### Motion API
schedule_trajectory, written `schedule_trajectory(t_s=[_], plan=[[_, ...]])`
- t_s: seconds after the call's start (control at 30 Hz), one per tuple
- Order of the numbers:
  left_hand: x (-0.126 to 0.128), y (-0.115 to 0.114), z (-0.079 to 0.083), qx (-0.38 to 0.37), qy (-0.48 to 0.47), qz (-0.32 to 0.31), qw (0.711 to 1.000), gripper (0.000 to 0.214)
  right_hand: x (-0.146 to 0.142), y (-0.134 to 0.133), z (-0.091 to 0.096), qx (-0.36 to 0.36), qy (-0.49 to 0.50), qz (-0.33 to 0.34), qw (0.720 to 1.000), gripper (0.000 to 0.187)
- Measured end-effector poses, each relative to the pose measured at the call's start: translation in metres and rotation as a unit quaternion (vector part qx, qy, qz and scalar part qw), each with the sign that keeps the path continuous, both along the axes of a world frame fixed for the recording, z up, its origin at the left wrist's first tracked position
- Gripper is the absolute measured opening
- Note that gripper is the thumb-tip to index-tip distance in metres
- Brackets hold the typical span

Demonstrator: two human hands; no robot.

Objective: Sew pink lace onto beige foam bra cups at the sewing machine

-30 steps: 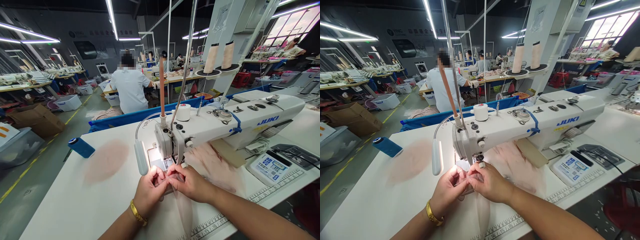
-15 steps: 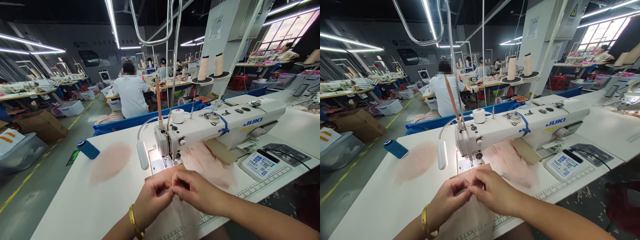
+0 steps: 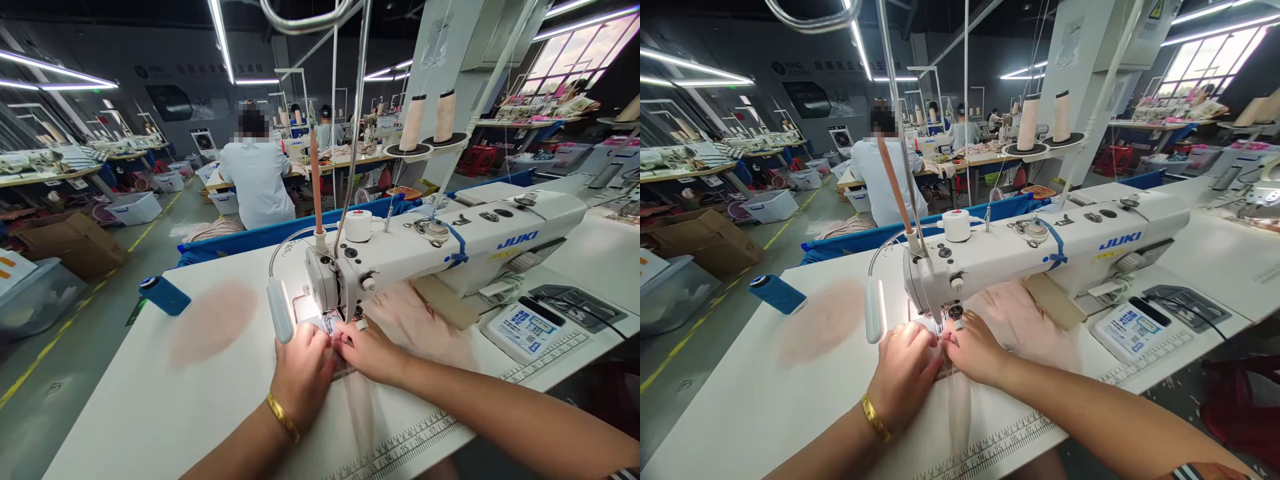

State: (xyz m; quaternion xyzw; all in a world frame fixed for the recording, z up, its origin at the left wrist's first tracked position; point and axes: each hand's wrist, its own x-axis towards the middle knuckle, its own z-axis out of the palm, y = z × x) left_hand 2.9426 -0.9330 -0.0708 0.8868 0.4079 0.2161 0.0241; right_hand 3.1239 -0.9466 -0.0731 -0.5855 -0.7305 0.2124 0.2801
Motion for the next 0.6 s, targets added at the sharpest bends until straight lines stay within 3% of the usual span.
schedule_trajectory(t_s=[0.07, 0.17, 0.3, 0.4, 0.6], plan=[[-0.003, -0.002, -0.004, 0.051, -0.013, -0.066, 0.996, 0.019, 0.002, 0.001, -0.002, 0.002, -0.002, -0.003, 1.000, 0.018], [-0.005, -0.002, -0.009, 0.054, -0.036, -0.120, 0.991, 0.027, 0.007, 0.000, -0.008, 0.021, 0.008, -0.002, 1.000, 0.012], [-0.006, 0.002, -0.012, 0.044, -0.048, -0.129, 0.990, 0.027, 0.017, -0.005, -0.015, 0.094, -0.047, 0.039, 0.994, 0.009], [-0.006, 0.003, -0.011, 0.043, -0.050, -0.129, 0.989, 0.029, 0.023, -0.008, -0.017, 0.107, -0.087, 0.064, 0.988, 0.016], [-0.008, 0.004, -0.009, 0.042, -0.032, -0.115, 0.992, 0.027, 0.023, -0.005, -0.018, 0.162, -0.109, 0.067, 0.978, 0.026]])
